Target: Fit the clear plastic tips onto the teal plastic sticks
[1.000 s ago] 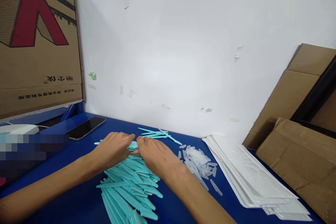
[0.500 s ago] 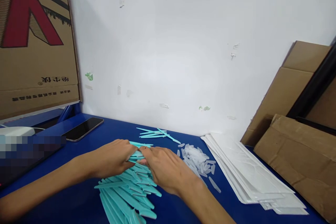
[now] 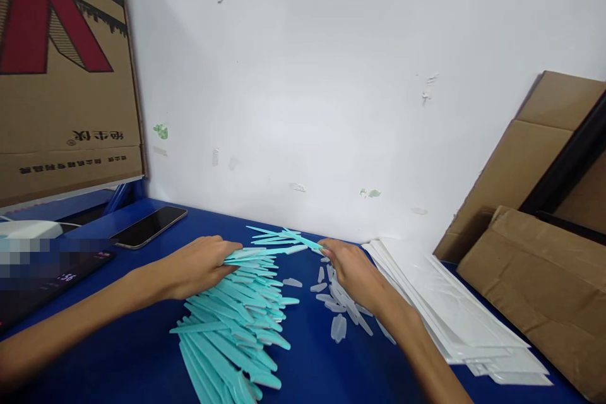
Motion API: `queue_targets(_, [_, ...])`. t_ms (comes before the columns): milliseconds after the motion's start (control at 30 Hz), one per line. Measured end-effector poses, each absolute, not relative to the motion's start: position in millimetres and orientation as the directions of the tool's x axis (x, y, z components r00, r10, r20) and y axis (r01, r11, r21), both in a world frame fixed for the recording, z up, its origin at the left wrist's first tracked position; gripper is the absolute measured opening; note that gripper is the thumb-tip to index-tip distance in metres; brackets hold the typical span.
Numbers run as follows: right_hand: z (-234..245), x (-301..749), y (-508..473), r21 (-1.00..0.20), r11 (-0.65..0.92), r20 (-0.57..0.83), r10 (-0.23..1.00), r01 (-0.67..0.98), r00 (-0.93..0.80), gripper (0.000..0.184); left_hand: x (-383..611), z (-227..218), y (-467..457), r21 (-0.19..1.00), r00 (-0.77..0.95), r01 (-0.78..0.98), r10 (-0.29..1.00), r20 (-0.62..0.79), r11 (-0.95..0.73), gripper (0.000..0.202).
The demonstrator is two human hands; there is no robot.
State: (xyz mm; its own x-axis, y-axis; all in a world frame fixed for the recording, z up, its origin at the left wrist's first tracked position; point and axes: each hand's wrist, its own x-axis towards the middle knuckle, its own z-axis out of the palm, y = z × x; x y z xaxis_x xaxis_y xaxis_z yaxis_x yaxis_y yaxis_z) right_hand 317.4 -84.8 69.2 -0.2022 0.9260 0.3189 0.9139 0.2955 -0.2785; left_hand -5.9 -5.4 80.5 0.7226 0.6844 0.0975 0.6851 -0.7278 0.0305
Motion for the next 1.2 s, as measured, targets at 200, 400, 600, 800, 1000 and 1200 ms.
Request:
queue_targets(200, [67,288,-92,-0.372,0.391,0.32,0.906,0.842,-0.279,0.038,0,81,-18,0.019,0.682,0.72,0.712,0.168,-0.694,0.039])
queue_targets(400, [67,255,-104,-0.447,0.514,0.323,0.856,0.732,-0.404,0.028,6,77,-26,-0.058,0.787,0.615,0.608,0.105,-0.786,0.034])
queue_targets(600, [73,311,-88,-0.336,0.348,0.343,0.911,0.875,-0.23,0.042,2,81,-10,-0.07,0.731,0.681,0.67,0.134,-0.729,0.023])
queue_targets(800, [52,329,-81,-0.22,0.283,0.237,0.944,0.934,-0.23,0.043,2,77,-7,-0.05,0.739,0.671,0.662,0.124,-0.74,0.023])
queue_targets(1000, [50,320,-86,-0.172,0.27,0.235,0.945,0.947,-0.226,0.048,7,76,-17,-0.069,0.755,0.655,0.648,0.102,-0.753,0.025])
queue_targets(1200, [83,286,-106,-0.512,0.349,0.288,0.931,0.785,-0.225,0.051,7,73,-16,-0.092,0.742,0.67,0.663,0.099,-0.736,0.022])
